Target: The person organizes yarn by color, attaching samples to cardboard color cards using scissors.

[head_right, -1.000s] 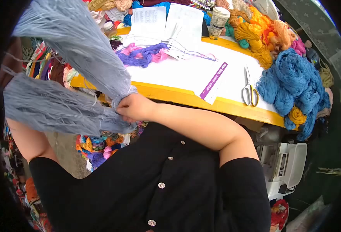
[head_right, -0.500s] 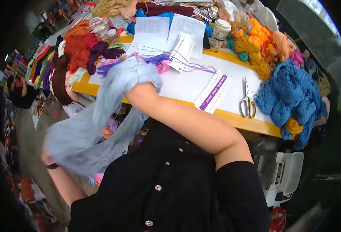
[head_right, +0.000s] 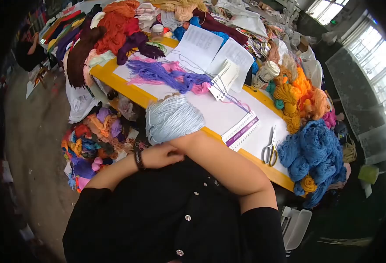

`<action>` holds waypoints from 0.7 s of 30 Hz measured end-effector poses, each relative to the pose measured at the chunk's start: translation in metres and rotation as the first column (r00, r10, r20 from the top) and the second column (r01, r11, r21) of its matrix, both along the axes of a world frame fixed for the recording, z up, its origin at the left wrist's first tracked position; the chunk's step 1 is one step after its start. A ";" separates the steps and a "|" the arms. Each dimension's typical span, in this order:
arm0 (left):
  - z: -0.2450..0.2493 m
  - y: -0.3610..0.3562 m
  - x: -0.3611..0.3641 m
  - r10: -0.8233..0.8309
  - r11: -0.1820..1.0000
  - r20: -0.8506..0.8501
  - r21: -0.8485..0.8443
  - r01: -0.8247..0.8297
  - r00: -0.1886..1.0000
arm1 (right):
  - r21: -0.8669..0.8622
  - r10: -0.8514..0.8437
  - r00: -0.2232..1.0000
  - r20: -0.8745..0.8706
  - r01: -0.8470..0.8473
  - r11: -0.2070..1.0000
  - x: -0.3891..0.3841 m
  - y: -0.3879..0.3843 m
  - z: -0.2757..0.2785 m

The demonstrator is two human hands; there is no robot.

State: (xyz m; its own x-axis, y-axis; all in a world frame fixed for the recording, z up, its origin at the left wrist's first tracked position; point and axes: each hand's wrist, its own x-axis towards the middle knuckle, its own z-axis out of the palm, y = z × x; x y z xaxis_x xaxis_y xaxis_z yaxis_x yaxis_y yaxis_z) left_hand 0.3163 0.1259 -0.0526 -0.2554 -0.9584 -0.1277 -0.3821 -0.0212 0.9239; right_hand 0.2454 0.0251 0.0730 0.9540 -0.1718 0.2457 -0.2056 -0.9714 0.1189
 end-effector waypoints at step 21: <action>0.041 0.058 0.240 0.631 0.333 -0.730 -0.052 -0.941 0.264 | 0.598 -0.643 0.762 0.075 0.481 0.641 -0.083 -0.118 -0.059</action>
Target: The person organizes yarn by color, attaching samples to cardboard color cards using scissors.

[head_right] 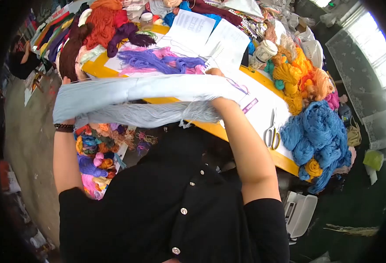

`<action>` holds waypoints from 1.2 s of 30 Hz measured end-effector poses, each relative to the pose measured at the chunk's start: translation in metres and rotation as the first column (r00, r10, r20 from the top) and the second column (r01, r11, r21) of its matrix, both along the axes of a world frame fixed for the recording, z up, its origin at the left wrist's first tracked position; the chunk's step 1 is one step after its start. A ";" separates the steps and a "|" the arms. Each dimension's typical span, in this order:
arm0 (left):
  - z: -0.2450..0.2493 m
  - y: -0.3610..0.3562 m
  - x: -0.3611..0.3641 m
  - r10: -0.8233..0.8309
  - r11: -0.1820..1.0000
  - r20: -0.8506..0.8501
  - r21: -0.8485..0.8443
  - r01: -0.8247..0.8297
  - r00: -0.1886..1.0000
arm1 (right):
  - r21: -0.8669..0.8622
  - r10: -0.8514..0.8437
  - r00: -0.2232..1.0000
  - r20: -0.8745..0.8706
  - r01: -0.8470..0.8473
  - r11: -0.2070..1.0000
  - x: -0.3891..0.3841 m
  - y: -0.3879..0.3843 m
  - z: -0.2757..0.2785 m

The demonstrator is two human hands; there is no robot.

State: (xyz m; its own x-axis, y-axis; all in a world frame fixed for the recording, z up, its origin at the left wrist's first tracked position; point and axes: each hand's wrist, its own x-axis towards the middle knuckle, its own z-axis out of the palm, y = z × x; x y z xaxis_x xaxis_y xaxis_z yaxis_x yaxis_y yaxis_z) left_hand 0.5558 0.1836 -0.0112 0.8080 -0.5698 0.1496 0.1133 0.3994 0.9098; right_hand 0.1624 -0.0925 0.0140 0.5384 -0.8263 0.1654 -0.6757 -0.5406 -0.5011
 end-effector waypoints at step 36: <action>0.126 -0.052 -0.072 -0.984 -0.150 0.010 -0.602 0.784 -0.181 | 0.358 0.553 0.743 0.378 -0.668 0.653 0.000 0.123 -0.025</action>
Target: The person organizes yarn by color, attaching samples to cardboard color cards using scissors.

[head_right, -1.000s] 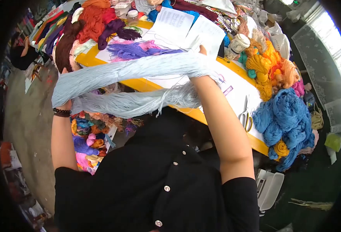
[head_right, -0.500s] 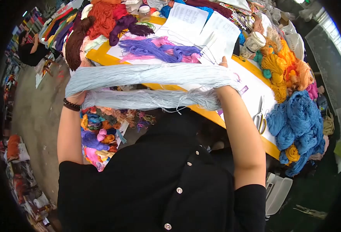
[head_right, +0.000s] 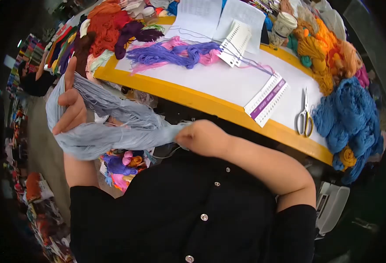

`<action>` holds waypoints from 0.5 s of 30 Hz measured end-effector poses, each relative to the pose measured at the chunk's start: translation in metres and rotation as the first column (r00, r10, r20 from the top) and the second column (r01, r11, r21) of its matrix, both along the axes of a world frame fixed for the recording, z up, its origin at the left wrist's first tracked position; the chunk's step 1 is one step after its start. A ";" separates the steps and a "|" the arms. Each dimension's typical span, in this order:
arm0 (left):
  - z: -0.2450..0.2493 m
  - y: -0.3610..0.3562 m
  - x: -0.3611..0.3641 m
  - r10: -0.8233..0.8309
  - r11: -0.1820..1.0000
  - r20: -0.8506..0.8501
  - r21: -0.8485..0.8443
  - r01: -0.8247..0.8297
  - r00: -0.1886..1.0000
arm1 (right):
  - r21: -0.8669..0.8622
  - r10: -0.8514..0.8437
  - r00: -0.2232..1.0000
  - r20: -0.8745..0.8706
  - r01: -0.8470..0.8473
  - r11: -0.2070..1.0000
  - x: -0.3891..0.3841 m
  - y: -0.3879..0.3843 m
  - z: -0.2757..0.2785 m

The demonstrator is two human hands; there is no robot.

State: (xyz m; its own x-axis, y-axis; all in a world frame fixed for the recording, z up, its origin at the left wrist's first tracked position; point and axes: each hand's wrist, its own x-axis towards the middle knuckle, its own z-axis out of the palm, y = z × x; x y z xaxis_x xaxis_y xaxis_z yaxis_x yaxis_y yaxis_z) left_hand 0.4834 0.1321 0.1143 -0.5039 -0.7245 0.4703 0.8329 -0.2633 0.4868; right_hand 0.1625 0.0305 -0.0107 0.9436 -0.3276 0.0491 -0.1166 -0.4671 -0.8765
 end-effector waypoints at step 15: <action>0.043 -0.017 -0.056 0.070 0.993 0.217 0.083 -0.090 0.974 | -0.143 -0.126 0.977 0.174 0.151 0.978 0.051 0.010 0.037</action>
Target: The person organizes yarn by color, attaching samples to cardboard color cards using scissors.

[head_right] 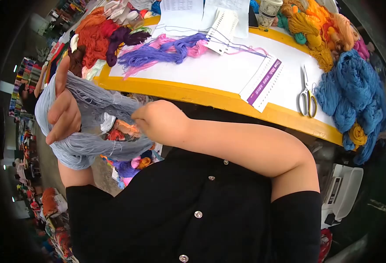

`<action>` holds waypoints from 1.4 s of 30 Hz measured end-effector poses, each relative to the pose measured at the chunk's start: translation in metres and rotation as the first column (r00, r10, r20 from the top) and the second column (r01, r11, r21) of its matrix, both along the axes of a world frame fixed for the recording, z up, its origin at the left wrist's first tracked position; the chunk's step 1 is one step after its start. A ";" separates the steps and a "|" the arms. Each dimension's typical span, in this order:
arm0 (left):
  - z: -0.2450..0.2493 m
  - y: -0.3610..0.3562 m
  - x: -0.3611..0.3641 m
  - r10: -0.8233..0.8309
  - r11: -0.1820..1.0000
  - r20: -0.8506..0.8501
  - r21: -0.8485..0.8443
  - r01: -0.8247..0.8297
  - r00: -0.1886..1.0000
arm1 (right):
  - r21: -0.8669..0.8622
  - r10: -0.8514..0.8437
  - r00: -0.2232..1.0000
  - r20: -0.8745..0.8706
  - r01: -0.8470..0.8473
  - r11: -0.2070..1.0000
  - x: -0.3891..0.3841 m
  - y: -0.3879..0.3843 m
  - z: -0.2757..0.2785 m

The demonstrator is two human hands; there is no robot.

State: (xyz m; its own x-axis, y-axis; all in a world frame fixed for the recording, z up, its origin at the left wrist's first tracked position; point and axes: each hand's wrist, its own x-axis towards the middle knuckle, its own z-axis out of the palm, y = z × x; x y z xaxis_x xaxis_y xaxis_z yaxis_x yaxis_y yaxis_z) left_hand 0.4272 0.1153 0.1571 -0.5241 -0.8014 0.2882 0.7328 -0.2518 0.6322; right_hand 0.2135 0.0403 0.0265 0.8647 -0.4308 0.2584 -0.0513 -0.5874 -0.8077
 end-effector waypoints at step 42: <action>0.005 -0.034 0.001 -0.719 0.628 0.159 -0.267 0.731 0.676 | 0.230 -0.063 0.994 0.091 0.041 0.972 -0.007 -0.006 0.014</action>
State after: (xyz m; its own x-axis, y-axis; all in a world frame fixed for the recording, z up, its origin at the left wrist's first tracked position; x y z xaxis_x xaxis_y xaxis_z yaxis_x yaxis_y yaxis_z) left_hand 0.4281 0.0813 0.1622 -0.9135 -0.0412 0.4048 0.3700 -0.4977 0.7844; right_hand 0.2060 0.0340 0.0409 0.8152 -0.5317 0.2298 0.0080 -0.3863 -0.9223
